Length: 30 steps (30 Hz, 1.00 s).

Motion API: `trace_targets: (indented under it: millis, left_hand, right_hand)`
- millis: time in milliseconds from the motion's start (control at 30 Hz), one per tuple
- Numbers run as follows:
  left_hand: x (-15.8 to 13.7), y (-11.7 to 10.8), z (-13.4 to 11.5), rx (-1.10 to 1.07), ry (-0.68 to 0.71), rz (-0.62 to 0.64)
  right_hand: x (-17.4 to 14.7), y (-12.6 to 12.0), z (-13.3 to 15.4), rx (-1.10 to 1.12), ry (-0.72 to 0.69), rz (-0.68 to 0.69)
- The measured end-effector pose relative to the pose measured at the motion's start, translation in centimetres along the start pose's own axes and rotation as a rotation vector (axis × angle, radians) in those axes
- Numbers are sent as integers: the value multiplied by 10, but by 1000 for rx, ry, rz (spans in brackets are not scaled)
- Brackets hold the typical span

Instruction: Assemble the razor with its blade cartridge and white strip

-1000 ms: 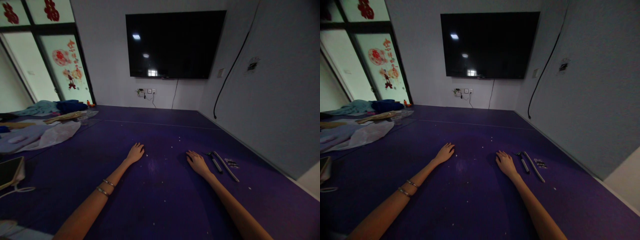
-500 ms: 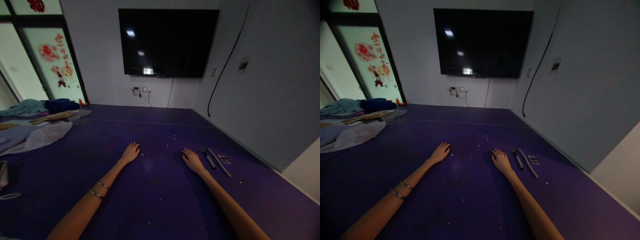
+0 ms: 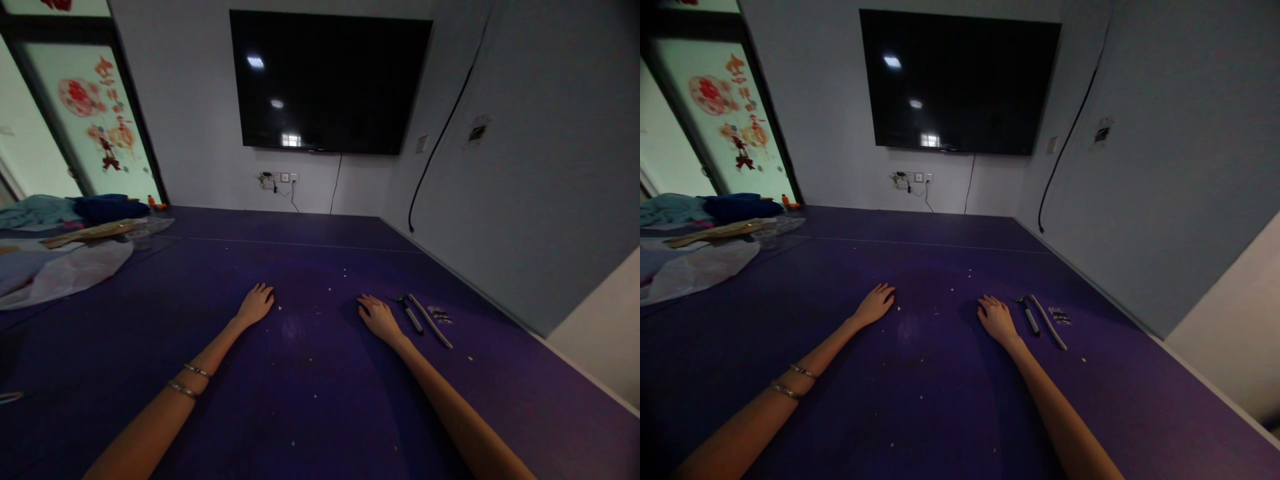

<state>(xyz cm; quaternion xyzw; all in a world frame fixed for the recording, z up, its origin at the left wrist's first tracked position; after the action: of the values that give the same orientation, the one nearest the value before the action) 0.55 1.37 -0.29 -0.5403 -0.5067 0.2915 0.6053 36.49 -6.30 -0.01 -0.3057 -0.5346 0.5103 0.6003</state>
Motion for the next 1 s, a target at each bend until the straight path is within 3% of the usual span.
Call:
trace_targets:
  millis: [133, 267, 433, 767, 1000]
  left_hand:
    - [0, -2, -1, 35, -6, 4]
    - [1, -1, 1, 62, -16, 16]
    - [3, 2, 3, 44, -22, 20]
    - [3, 0, 3, -70, -10, -32]
    - [6, 0, 5, -38, -15, -20]
  right_hand:
    - [6, -16, -8, 68, 16, -113]
    - [10, -54, -33, 126, 144, -258]
    - [-6, -83, -74, 74, 382, -170]
    - [-32, -71, -93, -28, 461, 30]
    - [-35, -69, -94, -16, 449, 64]
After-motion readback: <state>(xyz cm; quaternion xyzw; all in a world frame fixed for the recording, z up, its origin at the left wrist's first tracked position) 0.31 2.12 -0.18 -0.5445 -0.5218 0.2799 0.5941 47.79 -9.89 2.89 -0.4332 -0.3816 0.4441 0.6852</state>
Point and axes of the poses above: each hand's wrist, its own x-axis towards the middle knuckle, its own y-axis out of the palm, z = x × y, the point moved 2 cm from there along x, towards the middle knuckle
